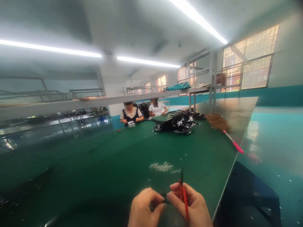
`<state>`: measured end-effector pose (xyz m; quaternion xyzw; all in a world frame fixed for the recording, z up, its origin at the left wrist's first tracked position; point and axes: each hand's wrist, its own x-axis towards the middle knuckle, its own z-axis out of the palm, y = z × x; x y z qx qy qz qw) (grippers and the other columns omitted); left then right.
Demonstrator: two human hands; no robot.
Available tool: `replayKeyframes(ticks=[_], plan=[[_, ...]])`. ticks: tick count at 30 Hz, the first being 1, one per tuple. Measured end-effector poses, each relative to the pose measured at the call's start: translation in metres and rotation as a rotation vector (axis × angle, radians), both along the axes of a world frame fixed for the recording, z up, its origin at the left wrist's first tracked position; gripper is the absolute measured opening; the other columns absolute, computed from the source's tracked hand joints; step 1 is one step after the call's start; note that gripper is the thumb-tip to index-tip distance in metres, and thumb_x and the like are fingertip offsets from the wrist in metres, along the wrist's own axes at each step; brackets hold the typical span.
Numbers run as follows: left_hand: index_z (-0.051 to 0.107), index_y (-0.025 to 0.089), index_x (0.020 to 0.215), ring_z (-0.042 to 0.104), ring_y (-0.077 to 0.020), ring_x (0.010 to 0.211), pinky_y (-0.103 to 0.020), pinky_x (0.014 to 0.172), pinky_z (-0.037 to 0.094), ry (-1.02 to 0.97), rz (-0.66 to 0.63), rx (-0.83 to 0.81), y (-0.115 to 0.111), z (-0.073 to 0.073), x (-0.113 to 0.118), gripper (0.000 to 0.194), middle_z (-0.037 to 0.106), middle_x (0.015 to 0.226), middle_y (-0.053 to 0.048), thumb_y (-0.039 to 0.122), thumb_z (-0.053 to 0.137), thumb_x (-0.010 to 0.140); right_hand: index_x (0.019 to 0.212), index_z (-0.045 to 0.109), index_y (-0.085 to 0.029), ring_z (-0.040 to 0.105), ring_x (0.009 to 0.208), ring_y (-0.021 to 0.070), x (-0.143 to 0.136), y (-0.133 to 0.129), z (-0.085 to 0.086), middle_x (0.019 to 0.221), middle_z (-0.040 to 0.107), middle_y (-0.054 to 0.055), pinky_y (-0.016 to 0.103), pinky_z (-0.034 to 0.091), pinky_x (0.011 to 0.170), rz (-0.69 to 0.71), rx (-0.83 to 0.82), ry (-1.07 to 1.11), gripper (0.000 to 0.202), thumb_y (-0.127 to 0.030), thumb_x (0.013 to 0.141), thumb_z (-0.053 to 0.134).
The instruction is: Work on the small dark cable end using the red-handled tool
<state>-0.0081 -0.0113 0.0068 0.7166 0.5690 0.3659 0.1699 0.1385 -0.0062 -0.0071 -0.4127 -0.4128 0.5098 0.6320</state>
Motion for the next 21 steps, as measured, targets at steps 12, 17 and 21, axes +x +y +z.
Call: replayKeyframes(ticks=[12, 17, 21], plan=[[0.074, 0.017, 0.068, 0.058, -0.0169, 0.062, -0.023, 0.055, 0.037, 0.123, -0.121, 0.065, 0.002, 0.002, -0.009, 0.017, 0.06, 0.061, -0.003, 0.014, 0.06, 0.078, 0.07, 0.063, -0.019, 0.06, 0.055, 0.0161, -0.012, 0.0, 0.0, 0.056, 0.065, -0.001, 0.026, 0.048, 0.056, -0.037, 0.016, -0.026, 0.038, -0.042, 0.048, 0.085], [0.075, 0.015, 0.067, 0.059, -0.0173, 0.06, -0.023, 0.056, 0.039, 0.057, -0.106, -0.005, 0.002, 0.002, -0.005, 0.017, 0.064, 0.062, -0.005, 0.02, 0.063, 0.078, 0.077, 0.066, -0.017, 0.062, 0.057, 0.0178, -0.009, 0.002, -0.014, 0.059, 0.069, 0.002, 0.028, 0.05, 0.059, 0.062, 0.008, 0.053, 0.045, -0.039, 0.045, 0.088], [0.073, 0.016, 0.07, 0.063, -0.0196, 0.072, -0.024, 0.067, 0.043, -0.072, -0.094, -0.134, -0.001, 0.013, -0.006, 0.01, 0.071, 0.071, -0.004, 0.015, 0.064, 0.074, 0.082, 0.069, -0.018, 0.067, 0.069, 0.0232, -0.003, 0.003, -0.016, 0.074, 0.074, 0.007, 0.032, 0.053, 0.064, 0.05, -0.021, 0.1, 0.052, -0.044, 0.042, 0.088]])
